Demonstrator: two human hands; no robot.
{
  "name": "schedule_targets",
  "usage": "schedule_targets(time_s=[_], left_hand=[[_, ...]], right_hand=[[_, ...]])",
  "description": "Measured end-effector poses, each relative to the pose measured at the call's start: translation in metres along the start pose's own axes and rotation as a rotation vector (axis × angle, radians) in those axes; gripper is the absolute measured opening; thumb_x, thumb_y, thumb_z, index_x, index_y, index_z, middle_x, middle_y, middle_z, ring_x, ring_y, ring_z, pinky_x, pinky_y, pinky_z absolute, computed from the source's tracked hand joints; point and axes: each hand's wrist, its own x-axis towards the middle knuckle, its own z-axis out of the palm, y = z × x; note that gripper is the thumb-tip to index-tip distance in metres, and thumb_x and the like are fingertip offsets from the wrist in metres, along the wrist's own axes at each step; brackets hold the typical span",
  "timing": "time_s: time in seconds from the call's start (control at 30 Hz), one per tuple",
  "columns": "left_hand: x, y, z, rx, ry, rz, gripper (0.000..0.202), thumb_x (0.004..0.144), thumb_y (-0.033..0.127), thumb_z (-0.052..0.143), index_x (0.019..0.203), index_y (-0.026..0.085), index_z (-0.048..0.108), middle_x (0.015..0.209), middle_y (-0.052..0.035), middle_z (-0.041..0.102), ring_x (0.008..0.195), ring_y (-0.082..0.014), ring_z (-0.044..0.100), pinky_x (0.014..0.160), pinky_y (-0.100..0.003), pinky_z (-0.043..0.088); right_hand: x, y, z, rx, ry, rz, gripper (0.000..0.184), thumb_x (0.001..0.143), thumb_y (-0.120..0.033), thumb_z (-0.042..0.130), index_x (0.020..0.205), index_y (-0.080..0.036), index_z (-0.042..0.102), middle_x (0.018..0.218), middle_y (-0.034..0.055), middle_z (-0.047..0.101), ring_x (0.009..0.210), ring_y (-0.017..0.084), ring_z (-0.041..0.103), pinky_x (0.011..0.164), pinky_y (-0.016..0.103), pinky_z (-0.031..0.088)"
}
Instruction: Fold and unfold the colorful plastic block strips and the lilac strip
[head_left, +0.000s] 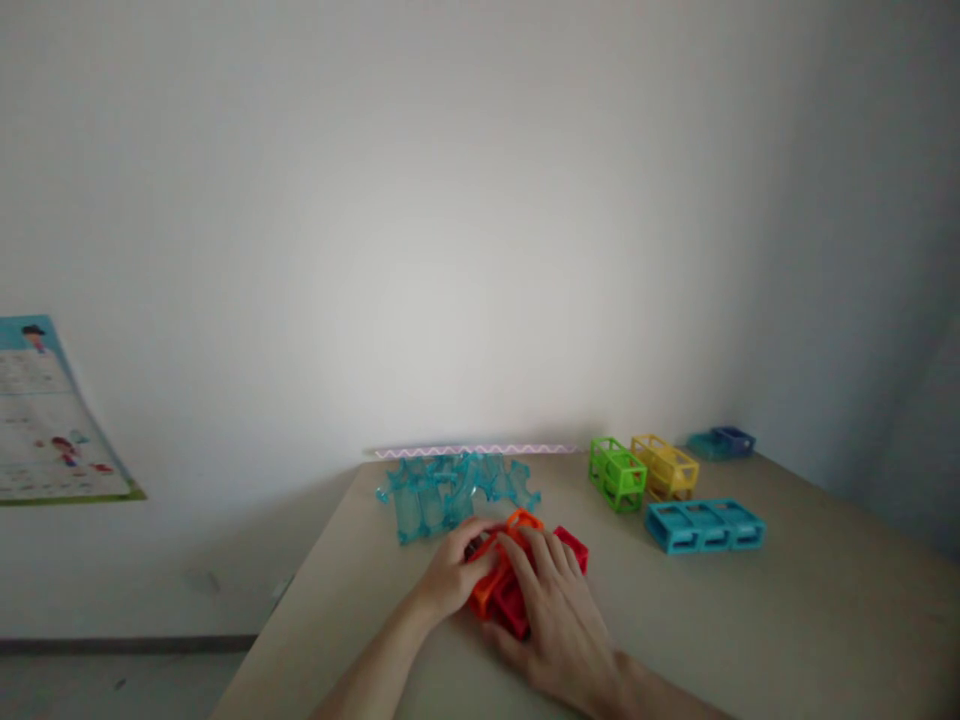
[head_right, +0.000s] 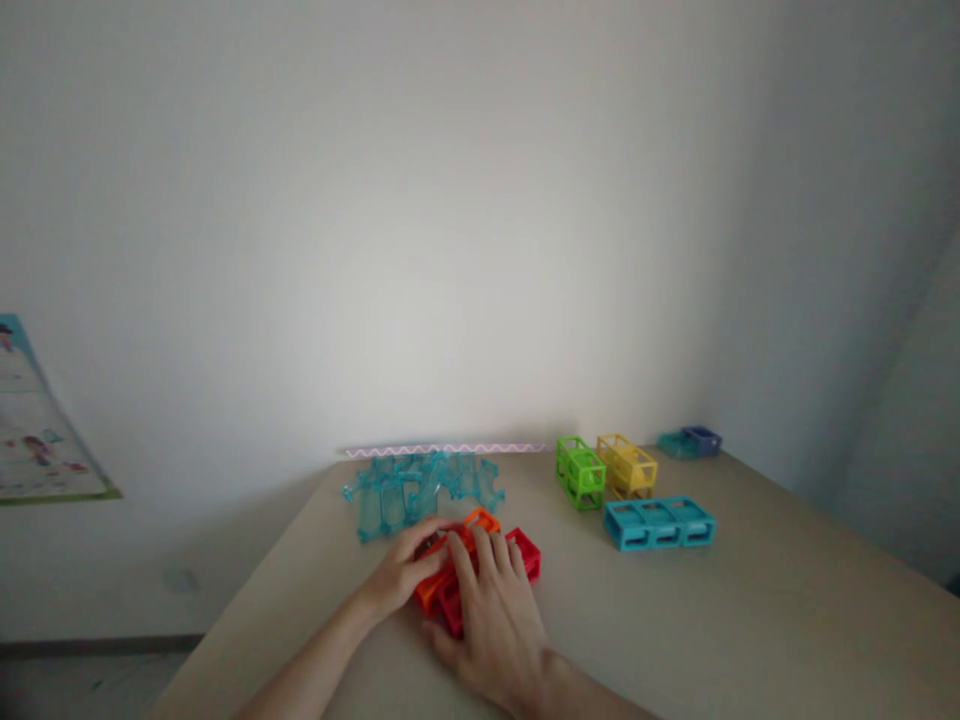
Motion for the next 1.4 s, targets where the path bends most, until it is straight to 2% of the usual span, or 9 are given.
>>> schedule_targets(time_s=[0.17,0.37,0.5,0.67,0.83,1.07,1.17,1.27,1.4], left_hand=[[0.007,-0.008,0.003,0.042,0.055,-0.021,0.028,0.081,0.027,0.064,0.106,0.017,0.071,0.099,-0.0095,0.073,0.084,-0.0226,0.064,0.079,-0.033,0.048],[0.011,-0.008,0.003,0.075,0.062,-0.017,0.026,0.086,0.032,0.060,0.104,0.018,0.072,0.106,-0.0091,0.073,0.097,-0.0243,0.065,0.089,-0.036,0.047],[0.006,-0.005,-0.001,0.073,-0.003,-0.003,0.037,0.080,0.040,0.067,0.109,0.018,0.069,0.107,-0.0088,0.072,0.097,-0.0251,0.065,0.089,-0.035,0.048],[0.002,-0.007,-0.006,0.081,-0.077,0.007,0.049,0.071,0.039,0.075,0.113,0.016,0.067,0.112,-0.0102,0.069,0.101,-0.0270,0.063,0.092,-0.036,0.046],[0.001,-0.004,-0.005,0.020,-0.175,-0.020,0.055,0.069,0.034,0.074,0.121,0.017,0.064,0.117,-0.0095,0.069,0.106,-0.0282,0.063,0.095,-0.037,0.045],[-0.004,0.002,-0.002,0.051,-0.264,0.029,0.054,0.070,0.031,0.072,0.122,0.018,0.064,0.117,-0.0085,0.069,0.104,-0.0272,0.062,0.094,-0.035,0.045],[-0.007,0.003,0.000,0.024,-0.333,-0.004,0.057,0.069,0.031,0.073,0.123,0.017,0.063,0.110,-0.0083,0.070,0.096,-0.0259,0.064,0.086,-0.033,0.048],[-0.010,0.006,0.002,0.010,-0.369,-0.020,0.057,0.066,0.030,0.074,0.121,0.017,0.065,0.106,-0.0076,0.071,0.091,-0.0241,0.063,0.081,-0.030,0.048],[-0.012,0.010,0.002,0.022,-0.387,-0.047,0.059,0.062,0.030,0.076,0.118,0.016,0.066,0.100,-0.0067,0.070,0.082,-0.0209,0.062,0.074,-0.028,0.046]], right_hand=[[0.004,0.016,0.004,0.035,0.123,0.045,0.086,0.069,-0.050,0.071,0.143,-0.018,0.040,0.145,0.0197,0.041,0.134,0.041,0.031,0.110,0.061,0.020],[-0.002,0.005,0.010,0.120,0.067,-0.011,0.090,0.068,-0.053,0.073,0.143,-0.017,0.039,0.147,0.0191,0.037,0.135,0.042,0.029,0.110,0.062,0.023],[-0.002,0.016,-0.003,0.239,0.149,-0.118,0.066,0.084,-0.044,0.061,0.141,-0.020,0.038,0.145,0.0157,0.039,0.133,0.033,0.037,0.107,0.051,0.036],[-0.003,0.107,-0.036,-0.073,0.534,0.050,0.026,0.089,-0.028,0.049,0.111,-0.020,0.062,0.119,0.0148,0.056,0.113,0.033,0.052,0.096,0.052,0.043],[-0.014,0.195,-0.045,-0.407,0.373,0.356,0.026,0.084,-0.025,0.055,0.103,-0.017,0.070,0.105,0.0165,0.065,0.094,0.035,0.062,0.085,0.054,0.048],[-0.009,0.154,-0.030,-0.197,0.293,0.136,0.033,0.089,-0.041,0.056,0.105,-0.016,0.070,0.105,0.0141,0.070,0.095,0.030,0.067,0.086,0.043,0.055],[-0.009,0.136,-0.029,-0.004,0.280,-0.039,0.032,0.096,-0.034,0.047,0.115,-0.016,0.067,0.116,0.0133,0.069,0.103,0.026,0.067,0.091,0.039,0.055],[-0.009,0.139,-0.031,0.056,0.226,-0.171,0.032,0.096,-0.022,0.042,0.115,-0.019,0.068,0.118,0.0113,0.069,0.112,0.026,0.063,0.096,0.042,0.052],[-0.009,0.157,-0.036,-0.014,0.195,-0.126,0.033,0.093,-0.030,0.050,0.119,-0.023,0.068,0.126,0.0123,0.065,0.120,0.033,0.056,0.097,0.053,0.049]])
